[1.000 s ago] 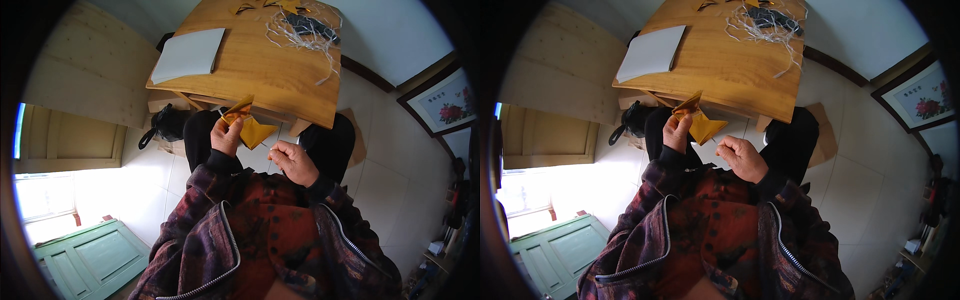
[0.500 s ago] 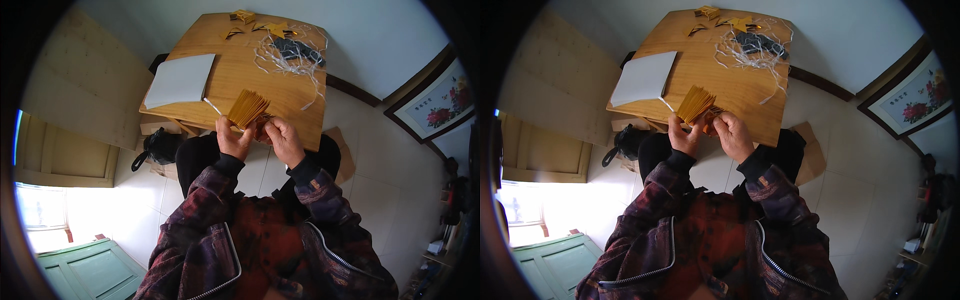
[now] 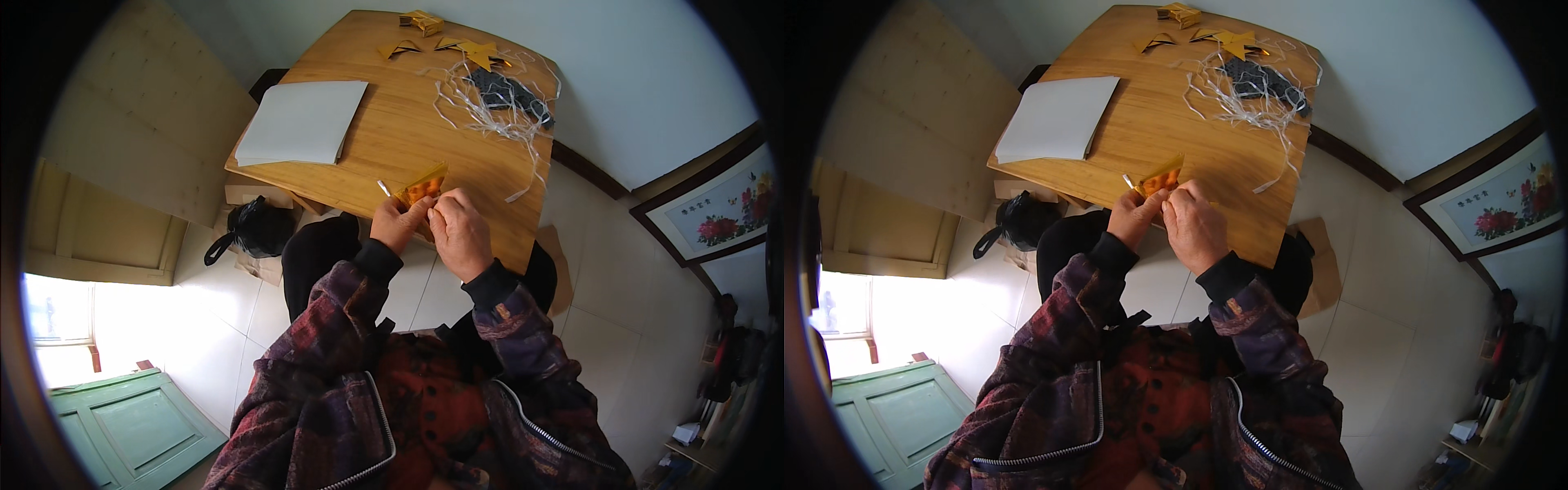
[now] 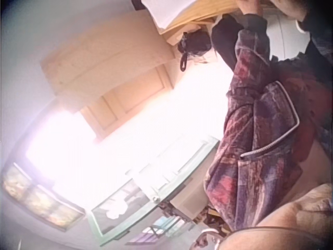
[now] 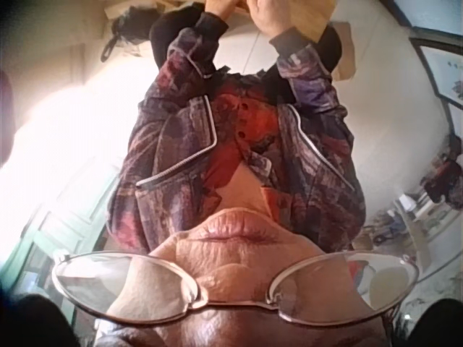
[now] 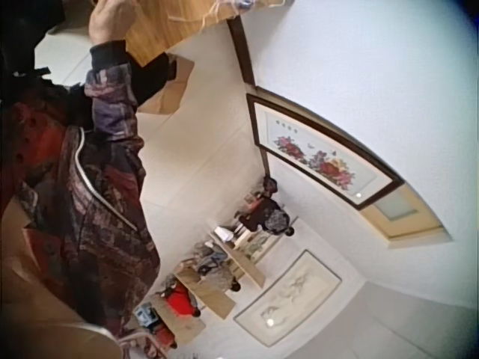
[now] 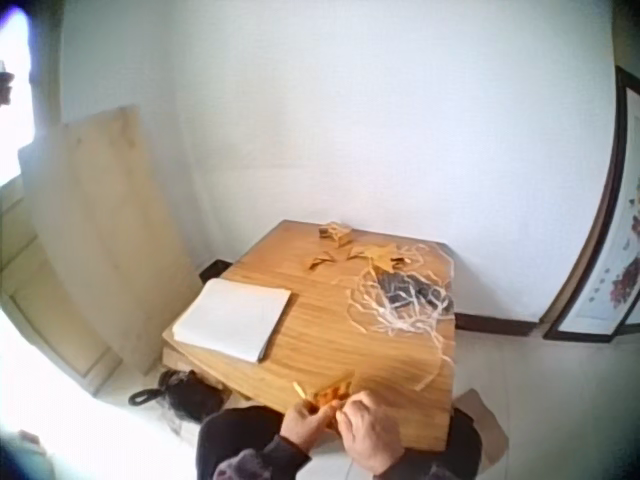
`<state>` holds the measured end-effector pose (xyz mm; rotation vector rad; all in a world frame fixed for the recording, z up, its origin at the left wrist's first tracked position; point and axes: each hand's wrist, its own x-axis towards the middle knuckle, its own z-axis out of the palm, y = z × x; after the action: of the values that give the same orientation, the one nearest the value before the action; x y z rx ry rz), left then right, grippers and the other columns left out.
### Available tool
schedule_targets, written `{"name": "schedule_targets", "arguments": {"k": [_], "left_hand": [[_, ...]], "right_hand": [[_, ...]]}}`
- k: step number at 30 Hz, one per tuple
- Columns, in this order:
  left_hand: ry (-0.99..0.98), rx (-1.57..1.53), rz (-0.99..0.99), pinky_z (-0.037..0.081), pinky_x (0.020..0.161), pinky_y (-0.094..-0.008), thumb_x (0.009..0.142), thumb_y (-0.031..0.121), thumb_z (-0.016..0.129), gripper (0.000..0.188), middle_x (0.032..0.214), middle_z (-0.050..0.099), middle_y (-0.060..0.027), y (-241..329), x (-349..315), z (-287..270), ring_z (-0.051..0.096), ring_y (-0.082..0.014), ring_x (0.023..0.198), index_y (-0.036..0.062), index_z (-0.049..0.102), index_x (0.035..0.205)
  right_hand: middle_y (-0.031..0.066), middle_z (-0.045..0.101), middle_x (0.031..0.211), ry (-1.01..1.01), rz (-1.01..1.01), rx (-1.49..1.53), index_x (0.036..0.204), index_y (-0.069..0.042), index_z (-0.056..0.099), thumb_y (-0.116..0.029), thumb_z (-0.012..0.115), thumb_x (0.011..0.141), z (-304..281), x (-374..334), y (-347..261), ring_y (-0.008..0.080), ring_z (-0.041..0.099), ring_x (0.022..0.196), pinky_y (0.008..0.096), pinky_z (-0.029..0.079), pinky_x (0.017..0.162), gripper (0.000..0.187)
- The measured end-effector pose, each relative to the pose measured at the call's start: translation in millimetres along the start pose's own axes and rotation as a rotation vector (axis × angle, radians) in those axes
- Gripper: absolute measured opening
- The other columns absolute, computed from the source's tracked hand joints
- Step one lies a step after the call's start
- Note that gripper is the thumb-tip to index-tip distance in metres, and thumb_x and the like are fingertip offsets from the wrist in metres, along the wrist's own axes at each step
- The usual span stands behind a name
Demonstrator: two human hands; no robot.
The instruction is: The person gathers a stack of small yellow paper items, aligns them into a neat bundle, and ties the bundle with a white string. The person then places the tied bundle on the table.
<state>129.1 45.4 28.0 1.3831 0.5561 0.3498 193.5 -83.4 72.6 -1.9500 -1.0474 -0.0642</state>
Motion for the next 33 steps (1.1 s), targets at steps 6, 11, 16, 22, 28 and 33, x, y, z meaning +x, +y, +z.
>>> {"name": "schedule_targets", "arguments": {"k": [6, 11, 16, 22, 28, 33], "left_hand": [[-0.001, 0.263, 0.026, 0.050, 0.061, -0.0287, 0.086, 0.029, 0.068, 0.036, 0.076, 0.068, -0.0083, 15, -1, -2, 0.062, -0.0131, 0.066, -0.0064, 0.067, 0.092], [-0.050, 0.334, 0.025, 0.050, 0.062, -0.0280, 0.089, 0.032, 0.065, 0.037, 0.077, 0.068, -0.0059, 15, 3, -6, 0.063, -0.0134, 0.067, -0.0049, 0.067, 0.094], [0.028, -0.133, -0.139, 0.050, 0.058, -0.0276, 0.086, 0.033, 0.070, 0.039, 0.073, 0.068, -0.0070, 4, -1, 6, 0.063, -0.0141, 0.062, -0.0055, 0.068, 0.086], [0.178, -0.097, -0.302, 0.050, 0.058, -0.0254, 0.085, 0.040, 0.070, 0.044, 0.075, 0.066, -0.0078, -5, -23, 23, 0.061, -0.0122, 0.062, -0.0035, 0.068, 0.089], [0.135, 0.014, -0.217, 0.049, 0.059, -0.0250, 0.085, 0.046, 0.069, 0.050, 0.075, 0.065, -0.0054, -7, -30, 15, 0.058, -0.0117, 0.063, -0.0032, 0.068, 0.090], [-0.043, 0.377, -0.062, 0.050, 0.062, -0.0302, 0.085, 0.037, 0.066, 0.042, 0.074, 0.066, -0.0100, -16, -36, -6, 0.061, -0.0157, 0.066, -0.0046, 0.067, 0.092]], "right_hand": [[0.0139, 0.056, 0.092, 0.016, 0.026, -0.054, 0.087, -0.002, 0.053, -0.011, 0.055, 0.089, 12, -2, 11, 0.0367, 0.057, 0.080, 0.0438, 0.047, 0.068, 0.009], [0.0136, 0.056, 0.092, 0.024, 0.082, -0.076, 0.087, -0.003, 0.053, -0.012, 0.053, 0.090, 17, -1, 12, 0.0363, 0.057, 0.082, 0.0437, 0.047, 0.068, 0.010], [0.0121, 0.057, 0.090, -0.017, 0.012, -0.178, 0.085, -0.004, 0.054, -0.016, 0.055, 0.089, 3, 9, 5, 0.0359, 0.059, 0.078, 0.0445, 0.048, 0.065, 0.013], [0.0096, 0.058, 0.091, -0.147, -0.083, -0.310, 0.083, -0.006, 0.053, -0.022, 0.056, 0.089, -6, 10, 16, 0.0347, 0.061, 0.072, 0.0444, 0.050, 0.060, 0.017], [0.0083, 0.058, 0.093, -0.119, -0.137, -0.325, 0.083, -0.007, 0.053, -0.021, 0.058, 0.087, 7, 6, 30, 0.0337, 0.061, 0.072, 0.0437, 0.051, 0.061, 0.015], [0.0072, 0.058, 0.094, -0.123, -0.145, -0.354, 0.084, -0.007, 0.053, -0.020, 0.058, 0.087, 13, -1, 33, 0.0323, 0.062, 0.074, 0.0427, 0.051, 0.061, 0.015]]}}
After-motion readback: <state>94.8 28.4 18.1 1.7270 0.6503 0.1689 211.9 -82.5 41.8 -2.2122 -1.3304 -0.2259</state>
